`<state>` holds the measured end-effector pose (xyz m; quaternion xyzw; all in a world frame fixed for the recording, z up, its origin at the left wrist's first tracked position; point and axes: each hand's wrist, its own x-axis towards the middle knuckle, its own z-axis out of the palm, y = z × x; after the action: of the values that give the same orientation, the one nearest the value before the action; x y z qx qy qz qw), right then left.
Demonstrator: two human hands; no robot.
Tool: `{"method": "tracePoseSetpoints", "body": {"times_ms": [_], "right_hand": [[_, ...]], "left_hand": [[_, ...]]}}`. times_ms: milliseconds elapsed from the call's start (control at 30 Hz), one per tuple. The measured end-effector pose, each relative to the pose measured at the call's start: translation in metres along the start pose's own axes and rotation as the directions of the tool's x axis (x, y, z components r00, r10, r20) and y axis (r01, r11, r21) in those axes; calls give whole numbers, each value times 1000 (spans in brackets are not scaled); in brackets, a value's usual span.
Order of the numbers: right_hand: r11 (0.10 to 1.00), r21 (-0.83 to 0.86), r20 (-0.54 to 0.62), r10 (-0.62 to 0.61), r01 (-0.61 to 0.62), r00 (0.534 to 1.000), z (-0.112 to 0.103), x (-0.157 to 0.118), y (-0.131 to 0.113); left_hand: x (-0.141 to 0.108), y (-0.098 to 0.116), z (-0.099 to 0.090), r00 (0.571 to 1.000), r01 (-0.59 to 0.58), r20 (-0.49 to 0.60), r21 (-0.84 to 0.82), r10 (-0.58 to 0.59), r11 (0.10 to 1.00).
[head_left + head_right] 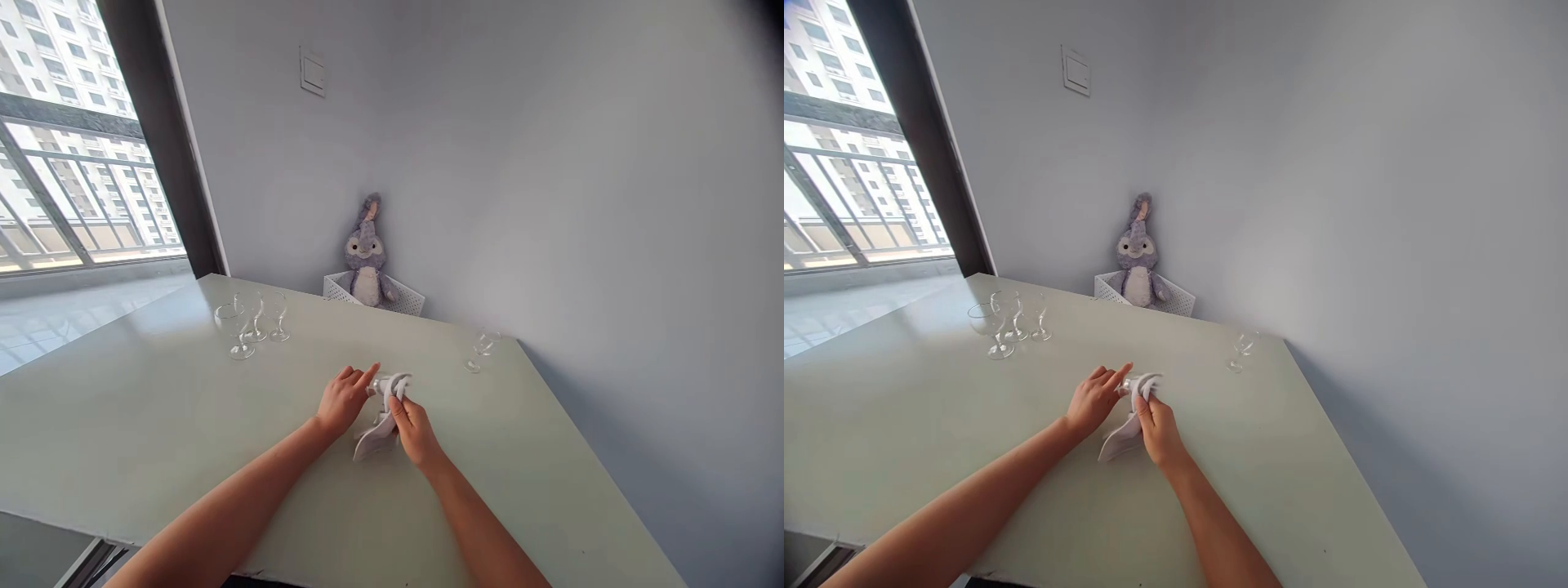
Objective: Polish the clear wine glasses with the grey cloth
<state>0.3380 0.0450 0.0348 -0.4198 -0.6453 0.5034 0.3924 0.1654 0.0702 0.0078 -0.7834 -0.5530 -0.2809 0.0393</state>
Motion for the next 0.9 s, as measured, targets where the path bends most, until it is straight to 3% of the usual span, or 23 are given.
{"method": "tracePoseSetpoints", "body": {"times_ms": [67, 133, 233, 300, 400, 467, 533, 633, 733, 800, 900], "right_hand": [[960, 233, 68, 142, -154, 988, -1, 2, 4], [861, 439, 99, 238, -257, 966, -2, 5, 6], [734, 617, 66, 312, -284, 948, -5, 8, 4], [741, 620, 61, 282, -258, 957, -10, 7, 2], [888, 415, 154, 146, -198, 977, -20, 2, -3], [954, 245, 242, 110, -171, 964, -26, -2, -7], [966, 186, 293, 123, -182, 948, -31, -2, -7], [908, 354, 220, 151, -223, 964, -30, 5, -2], [735, 637, 87, 233, -234, 969, -22, 13, 7], [669, 700, 105, 249, -249, 963, -18, 14, 9], [815, 518, 220, 163, -257, 962, -20, 6, 2]], "left_hand": [[-1, 1, -1, 998, -61, 14, 4, 61, 998], [-1, 3, -2, 995, -97, 15, 14, 97, 995], [-1, 4, -2, 990, -134, 36, -10, 135, 991], [0, 3, -4, 984, -151, 85, -59, 155, 987], [1, 0, -8, 971, -128, 184, -147, 154, 981], [1, -2, -13, 949, -102, 272, -207, 158, 973], [2, -2, -19, 926, -88, 338, -235, 166, 968], [6, 5, -28, 948, -125, 269, -172, 168, 977], [10, 12, -33, 976, -169, 119, -129, 185, 977], [12, 11, -34, 978, -155, 110, -165, 174, 974], [13, 1, -38, 969, 8, 238, -314, 71, 949]]}}
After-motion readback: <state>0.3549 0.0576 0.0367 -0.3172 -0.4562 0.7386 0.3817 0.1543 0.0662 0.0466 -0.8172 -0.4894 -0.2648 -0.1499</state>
